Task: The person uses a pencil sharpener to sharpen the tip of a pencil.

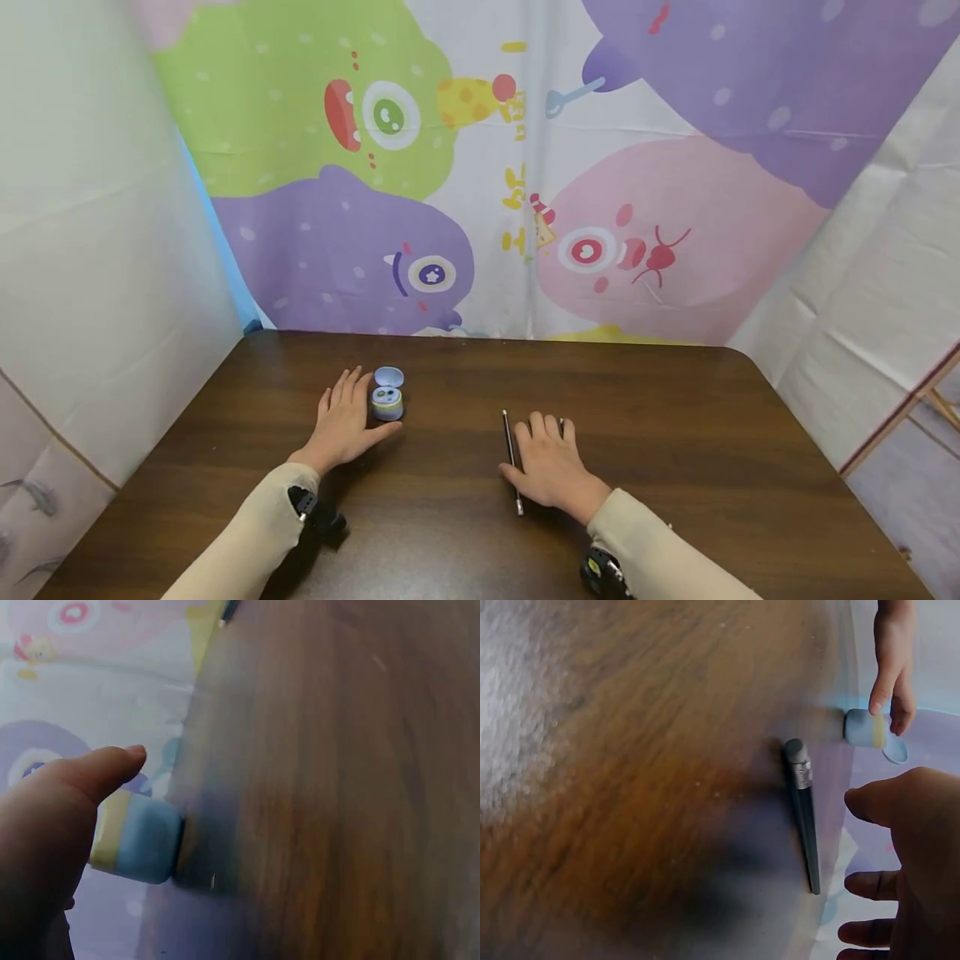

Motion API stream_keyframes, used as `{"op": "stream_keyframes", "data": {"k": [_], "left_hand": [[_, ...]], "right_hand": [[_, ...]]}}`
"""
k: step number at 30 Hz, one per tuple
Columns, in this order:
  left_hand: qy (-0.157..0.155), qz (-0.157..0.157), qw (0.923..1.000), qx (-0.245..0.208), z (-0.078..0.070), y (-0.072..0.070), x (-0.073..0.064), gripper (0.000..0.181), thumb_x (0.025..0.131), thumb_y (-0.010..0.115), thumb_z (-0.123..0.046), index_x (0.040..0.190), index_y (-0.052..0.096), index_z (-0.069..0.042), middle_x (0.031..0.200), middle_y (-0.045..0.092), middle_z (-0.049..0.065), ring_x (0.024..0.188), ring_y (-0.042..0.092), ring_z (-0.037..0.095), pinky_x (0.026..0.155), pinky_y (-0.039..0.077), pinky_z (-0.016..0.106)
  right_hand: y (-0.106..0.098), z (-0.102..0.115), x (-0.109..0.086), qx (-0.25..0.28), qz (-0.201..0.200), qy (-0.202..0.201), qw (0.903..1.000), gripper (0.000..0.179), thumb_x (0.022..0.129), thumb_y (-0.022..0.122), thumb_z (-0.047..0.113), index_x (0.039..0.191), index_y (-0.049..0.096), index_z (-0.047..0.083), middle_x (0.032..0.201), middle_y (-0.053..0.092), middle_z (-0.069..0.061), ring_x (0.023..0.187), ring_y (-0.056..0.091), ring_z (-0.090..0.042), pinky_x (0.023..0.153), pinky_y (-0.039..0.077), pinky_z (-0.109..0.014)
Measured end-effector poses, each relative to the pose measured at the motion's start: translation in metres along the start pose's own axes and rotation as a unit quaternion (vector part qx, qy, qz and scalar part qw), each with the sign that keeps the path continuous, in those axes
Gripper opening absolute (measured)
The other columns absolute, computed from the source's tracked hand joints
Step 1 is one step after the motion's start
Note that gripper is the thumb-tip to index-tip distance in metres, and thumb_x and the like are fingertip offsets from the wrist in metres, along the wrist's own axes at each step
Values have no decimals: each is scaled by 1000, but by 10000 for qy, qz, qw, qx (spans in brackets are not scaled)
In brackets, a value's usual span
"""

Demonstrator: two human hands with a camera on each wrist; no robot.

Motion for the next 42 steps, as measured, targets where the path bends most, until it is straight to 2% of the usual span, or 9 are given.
{"op": "stream_keyframes", "data": {"k": [5,9,18,24,30,34,37,40,42], "left_hand": [[-313,202,9987,-357,3,7,4,90,85,74,-48,145,35,7,152,28,30,145,16,46,113,15,69],[-241,291,9980,-514,7,14,7,81,88,72,-43,142,38,8,149,34,30,144,17,47,113,16,68],[-21,145,9879,-1543,18,21,8,57,92,72,-24,133,49,7,138,49,27,143,19,49,110,17,72],[-116,215,9857,-1667,23,23,11,53,91,73,-23,129,52,7,133,54,26,142,22,48,111,19,70],[79,115,9869,-1607,20,21,14,50,88,76,-23,124,58,7,127,60,24,140,29,48,111,23,68],[102,219,9861,-1645,14,17,16,51,87,77,-25,123,60,6,128,60,24,140,31,46,112,23,66],[84,269,9822,-1855,8,12,17,49,85,80,-26,120,62,3,133,57,26,137,38,44,111,31,62],[90,280,9747,-2215,-1,4,16,45,81,84,-25,114,64,0,126,62,23,118,57,39,98,48,54],[161,225,9703,-2402,-7,-2,16,46,77,86,-24,111,66,-2,119,67,18,107,63,33,89,53,49]], "right_hand": [[6,1,3,-186,283,77,9994,38,93,66,43,104,55,9,106,46,-13,106,45,-38,98,30,-64],[10,1,4,-260,456,139,9985,35,94,65,42,103,55,9,108,47,-14,109,44,-39,100,29,-65],[13,2,5,-150,867,205,9959,25,98,59,36,92,57,12,103,52,-13,109,43,-38,98,29,-65],[14,6,5,-142,753,236,9968,25,98,59,32,92,60,9,95,53,-10,103,43,-35,91,31,-60],[13,8,6,-323,546,181,9978,21,96,59,25,84,58,8,87,51,-7,92,42,-31,83,34,-54],[9,6,6,-317,470,-51,9984,21,95,58,22,78,56,9,82,51,-6,84,42,-28,78,36,-51],[2,2,7,-133,283,-522,9981,20,95,58,17,78,53,8,80,47,-5,74,43,-23,71,42,-43],[-8,-5,8,200,205,-1118,9933,16,96,57,12,82,50,9,80,41,-1,63,39,-15,54,39,-30],[-15,-11,9,435,237,-1383,9892,15,97,56,10,84,48,10,80,38,1,61,36,-10,51,36,-27]]}}
Point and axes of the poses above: each hand's wrist, its own x-axis towards the middle knuckle, its own y-axis out of the palm, z = x × y, the point moved 1 cm from there along x, towards the middle knuckle
